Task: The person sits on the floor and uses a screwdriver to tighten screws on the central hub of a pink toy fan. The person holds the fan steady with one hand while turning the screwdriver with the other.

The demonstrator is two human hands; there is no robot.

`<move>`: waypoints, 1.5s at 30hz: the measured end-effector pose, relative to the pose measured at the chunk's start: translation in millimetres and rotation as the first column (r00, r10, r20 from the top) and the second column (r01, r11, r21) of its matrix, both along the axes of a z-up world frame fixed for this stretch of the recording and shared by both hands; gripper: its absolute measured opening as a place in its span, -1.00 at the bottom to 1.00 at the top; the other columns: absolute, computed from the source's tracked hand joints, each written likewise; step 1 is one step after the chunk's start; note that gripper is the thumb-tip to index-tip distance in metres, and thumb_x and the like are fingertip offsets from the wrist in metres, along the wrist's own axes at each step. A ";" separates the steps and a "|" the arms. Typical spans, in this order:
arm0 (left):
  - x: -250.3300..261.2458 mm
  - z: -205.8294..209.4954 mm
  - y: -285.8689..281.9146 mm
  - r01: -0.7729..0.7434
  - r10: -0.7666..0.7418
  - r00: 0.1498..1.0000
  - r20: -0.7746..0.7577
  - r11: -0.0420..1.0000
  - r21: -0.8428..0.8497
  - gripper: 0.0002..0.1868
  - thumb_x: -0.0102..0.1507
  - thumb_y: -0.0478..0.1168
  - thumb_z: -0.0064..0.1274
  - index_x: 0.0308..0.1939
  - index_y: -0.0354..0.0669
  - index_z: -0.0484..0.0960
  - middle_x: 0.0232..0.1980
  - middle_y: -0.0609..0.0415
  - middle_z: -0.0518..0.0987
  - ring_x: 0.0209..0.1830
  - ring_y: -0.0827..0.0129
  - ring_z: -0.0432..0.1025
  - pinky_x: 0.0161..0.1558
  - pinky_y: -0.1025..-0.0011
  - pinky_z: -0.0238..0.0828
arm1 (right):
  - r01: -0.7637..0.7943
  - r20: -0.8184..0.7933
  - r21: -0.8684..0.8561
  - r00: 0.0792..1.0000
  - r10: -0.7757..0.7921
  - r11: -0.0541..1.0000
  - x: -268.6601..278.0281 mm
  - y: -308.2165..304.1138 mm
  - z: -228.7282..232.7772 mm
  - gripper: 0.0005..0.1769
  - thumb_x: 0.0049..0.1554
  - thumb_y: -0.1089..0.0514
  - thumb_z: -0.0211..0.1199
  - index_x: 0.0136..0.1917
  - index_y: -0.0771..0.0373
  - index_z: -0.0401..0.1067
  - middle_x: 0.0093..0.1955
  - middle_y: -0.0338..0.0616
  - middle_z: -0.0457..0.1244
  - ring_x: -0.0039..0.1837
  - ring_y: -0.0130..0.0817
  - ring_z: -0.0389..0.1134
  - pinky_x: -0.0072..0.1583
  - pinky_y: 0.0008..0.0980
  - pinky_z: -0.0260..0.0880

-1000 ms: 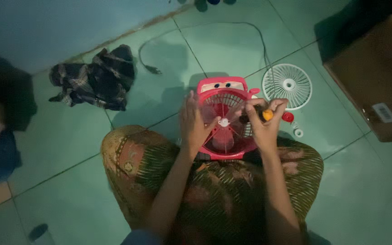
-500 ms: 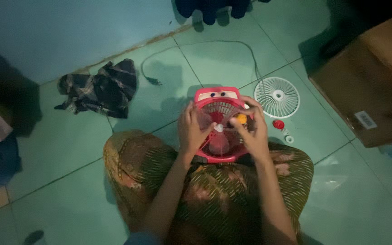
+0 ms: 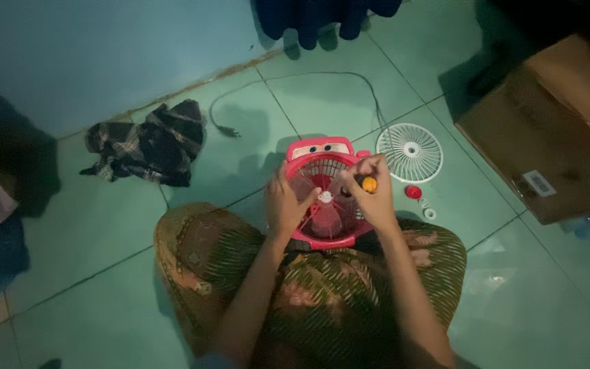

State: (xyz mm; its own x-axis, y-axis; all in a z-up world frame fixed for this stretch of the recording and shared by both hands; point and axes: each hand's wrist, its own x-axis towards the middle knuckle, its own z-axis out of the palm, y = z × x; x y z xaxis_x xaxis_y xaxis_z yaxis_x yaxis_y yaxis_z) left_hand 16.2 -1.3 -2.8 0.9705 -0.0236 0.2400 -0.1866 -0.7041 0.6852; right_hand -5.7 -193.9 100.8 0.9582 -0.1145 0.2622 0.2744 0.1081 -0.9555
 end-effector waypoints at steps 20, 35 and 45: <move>-0.4 21.6 -3.9 0.023 -0.025 0.999 0.025 0.998 0.051 -0.03 0.17 0.22 0.31 0.44 -0.32 0.30 0.49 -0.24 0.28 0.46 -0.14 0.21 0.40 -0.04 0.17 | 0.308 0.097 -0.523 0.948 -0.303 0.795 -26.0 -96.7 33.9 -0.75 0.28 0.10 0.42 -0.03 0.18 0.35 -0.11 -0.24 0.28 -0.10 -0.46 0.34 -0.08 -0.40 0.42; 3.2 23.5 -2.9 0.052 -0.055 0.997 0.048 0.996 0.067 -0.03 0.16 0.16 0.37 0.44 -0.31 0.28 0.46 -0.30 0.32 0.45 -0.19 0.23 0.41 -0.06 0.16 | -0.465 -0.438 -0.884 0.801 -0.408 0.037 -9.2 -239.5 -133.5 -0.72 0.08 -0.02 0.38 0.00 0.15 0.59 -0.01 0.04 0.43 0.04 0.05 0.46 0.08 0.01 0.47; 8.0 21.7 -3.3 0.052 -0.053 0.997 0.048 0.998 0.026 -0.04 0.13 0.20 0.38 0.41 -0.26 0.32 0.47 -0.21 0.33 0.48 -0.14 0.22 0.42 -0.07 0.15 | -0.669 -0.541 -0.742 0.629 -0.558 -0.036 -1.1 -232.2 -163.8 -0.79 0.15 0.12 0.19 0.04 0.10 0.56 0.05 -0.02 0.44 0.09 -0.03 0.51 0.12 -0.01 0.52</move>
State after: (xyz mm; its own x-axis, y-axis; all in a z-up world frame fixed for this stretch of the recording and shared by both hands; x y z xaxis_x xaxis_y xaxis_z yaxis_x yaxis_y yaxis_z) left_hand 24.2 -4.6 18.9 0.9550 -0.0809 0.2853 -0.2564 -0.7089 0.6571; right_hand -6.8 -426.1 -63.1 0.7832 -0.3135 -0.5370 -0.2771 -0.9491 0.1499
